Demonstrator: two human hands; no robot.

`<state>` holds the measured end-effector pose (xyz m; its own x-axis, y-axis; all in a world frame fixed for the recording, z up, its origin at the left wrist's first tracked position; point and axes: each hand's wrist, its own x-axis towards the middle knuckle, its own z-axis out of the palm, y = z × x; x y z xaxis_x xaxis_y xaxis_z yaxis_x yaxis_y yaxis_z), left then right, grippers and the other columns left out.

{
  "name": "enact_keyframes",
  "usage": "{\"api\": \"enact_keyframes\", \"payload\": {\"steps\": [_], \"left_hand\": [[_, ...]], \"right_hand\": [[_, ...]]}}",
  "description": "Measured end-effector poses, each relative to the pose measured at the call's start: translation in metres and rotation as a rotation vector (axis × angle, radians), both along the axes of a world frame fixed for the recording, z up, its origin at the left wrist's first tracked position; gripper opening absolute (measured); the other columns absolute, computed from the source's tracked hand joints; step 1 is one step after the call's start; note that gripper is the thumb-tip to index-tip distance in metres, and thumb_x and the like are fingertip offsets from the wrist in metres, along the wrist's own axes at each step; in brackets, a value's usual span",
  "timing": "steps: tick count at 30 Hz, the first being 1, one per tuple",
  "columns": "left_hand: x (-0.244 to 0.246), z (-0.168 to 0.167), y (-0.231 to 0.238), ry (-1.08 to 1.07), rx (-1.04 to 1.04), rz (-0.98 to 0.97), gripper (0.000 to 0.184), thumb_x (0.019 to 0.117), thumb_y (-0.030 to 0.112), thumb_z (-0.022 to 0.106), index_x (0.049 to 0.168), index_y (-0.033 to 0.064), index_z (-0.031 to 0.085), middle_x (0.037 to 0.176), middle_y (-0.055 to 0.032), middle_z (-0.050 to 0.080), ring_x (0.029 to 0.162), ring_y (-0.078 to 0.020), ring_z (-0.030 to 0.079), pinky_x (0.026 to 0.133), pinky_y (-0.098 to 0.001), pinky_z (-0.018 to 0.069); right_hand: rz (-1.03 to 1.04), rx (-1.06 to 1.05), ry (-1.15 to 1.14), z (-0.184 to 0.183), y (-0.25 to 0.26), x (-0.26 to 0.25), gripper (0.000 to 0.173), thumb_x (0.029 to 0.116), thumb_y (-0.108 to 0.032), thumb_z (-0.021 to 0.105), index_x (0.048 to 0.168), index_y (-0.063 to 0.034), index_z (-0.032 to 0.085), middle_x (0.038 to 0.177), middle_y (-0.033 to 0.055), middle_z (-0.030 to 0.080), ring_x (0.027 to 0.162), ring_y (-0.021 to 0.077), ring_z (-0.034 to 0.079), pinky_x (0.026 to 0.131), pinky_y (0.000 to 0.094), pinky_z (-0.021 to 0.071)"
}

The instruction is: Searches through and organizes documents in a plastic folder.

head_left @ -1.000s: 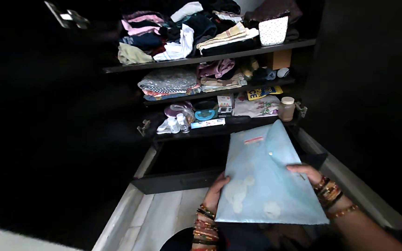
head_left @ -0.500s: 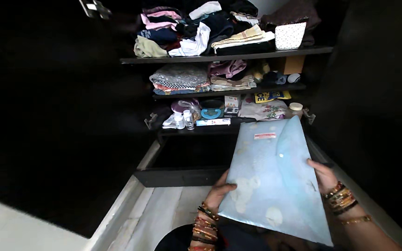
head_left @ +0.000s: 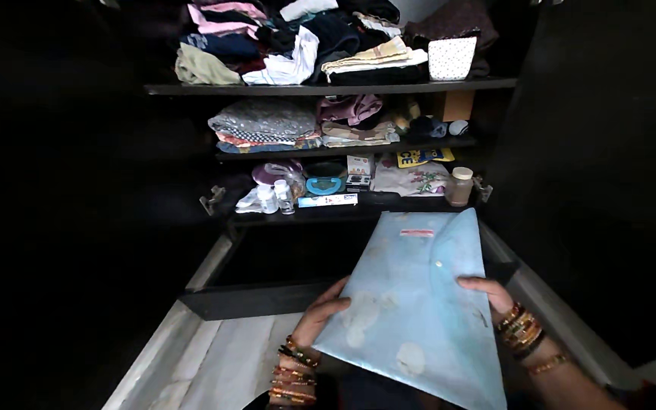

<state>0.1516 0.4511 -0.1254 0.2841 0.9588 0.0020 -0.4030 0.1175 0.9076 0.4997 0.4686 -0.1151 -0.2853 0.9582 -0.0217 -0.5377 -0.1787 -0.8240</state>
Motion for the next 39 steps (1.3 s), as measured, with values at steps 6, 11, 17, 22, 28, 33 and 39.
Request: {"api": "enact_keyframes", "payload": {"steps": [6, 11, 17, 22, 28, 33, 39], "left_hand": [[-0.004, -0.009, 0.006, -0.126, -0.138, 0.143, 0.068, 0.1095, 0.046, 0.014, 0.145, 0.0007, 0.048, 0.124, -0.0171, 0.069, 0.106, -0.024, 0.072, 0.088, -0.0401, 0.0609], [0.001, -0.001, 0.006, -0.186, -0.343, 0.443, 0.078, 0.1064, 0.063, 0.015, 0.138, 0.0043, 0.055, 0.108, -0.0153, 0.074, 0.093, -0.0239, 0.074, 0.079, -0.0408, 0.0611], [0.011, 0.005, 0.01, -0.247, -0.453, 0.743, 0.057, 0.1105, 0.051, 0.029, 0.135, 0.0042, 0.051, 0.109, -0.0129, 0.066, 0.089, -0.0215, 0.069, 0.079, -0.0376, 0.0583], [0.023, 0.013, 0.007, -0.276, -0.46, 0.733, 0.052, 0.112, 0.044, 0.031, 0.137, 0.0029, 0.052, 0.115, -0.0157, 0.07, 0.093, -0.0217, 0.072, 0.077, -0.0334, 0.0584], [0.032, 0.015, 0.004, -0.245, -0.43, 0.627, 0.047, 0.1129, 0.038, 0.034, 0.132, 0.0012, 0.056, 0.112, -0.0134, 0.071, 0.092, -0.0207, 0.072, 0.076, -0.0322, 0.0584], [0.024, 0.007, 0.008, -0.219, -0.446, 0.606, 0.043, 0.1134, 0.032, 0.035, 0.133, 0.0013, 0.056, 0.11, -0.0133, 0.071, 0.088, -0.0199, 0.071, 0.075, -0.0317, 0.0576], [0.016, -0.004, 0.011, -0.243, -0.462, 0.592, 0.037, 0.1128, 0.028, 0.037, 0.127, 0.0023, 0.06, 0.102, -0.0115, 0.072, 0.082, -0.0186, 0.072, 0.07, -0.0293, 0.0584]], "right_hand": [[-0.101, -0.052, 0.021, -0.002, -0.001, -0.011, 0.014, 0.0799, -0.009, 0.068, 0.093, -0.0097, 0.072, 0.087, 0.0078, 0.077, 0.081, 0.0139, 0.075, 0.074, 0.0321, 0.0637], [-0.127, -0.096, 0.047, -0.005, -0.003, -0.018, 0.014, 0.0853, -0.008, 0.061, 0.095, -0.0095, 0.071, 0.088, 0.0085, 0.077, 0.081, 0.0149, 0.075, 0.073, 0.0334, 0.0638], [-0.215, -0.114, 0.201, 0.002, 0.001, -0.04, 0.017, 0.0911, -0.003, 0.053, 0.101, -0.0064, 0.066, 0.091, 0.0121, 0.076, 0.083, 0.0197, 0.076, 0.075, 0.0376, 0.0642], [-0.331, -0.095, 0.215, 0.016, 0.021, -0.065, 0.02, 0.0986, -0.003, 0.047, 0.108, -0.0083, 0.064, 0.095, 0.0101, 0.074, 0.086, 0.0195, 0.074, 0.074, 0.0376, 0.0627], [-0.403, 0.033, 0.236, 0.053, 0.098, -0.113, 0.018, 0.1023, -0.004, 0.047, 0.115, -0.0091, 0.059, 0.099, 0.0086, 0.073, 0.088, 0.0195, 0.073, 0.077, 0.0377, 0.0628], [-0.465, 0.087, 0.245, 0.07, 0.147, -0.151, 0.021, 0.1037, -0.005, 0.047, 0.124, -0.0068, 0.052, 0.104, 0.0111, 0.069, 0.09, 0.0222, 0.071, 0.079, 0.0394, 0.0614], [-0.593, 0.043, 0.178, 0.039, 0.105, -0.174, 0.019, 0.1048, -0.007, 0.049, 0.123, -0.0076, 0.054, 0.101, 0.0079, 0.07, 0.088, 0.0182, 0.072, 0.078, 0.0373, 0.0621]]}}
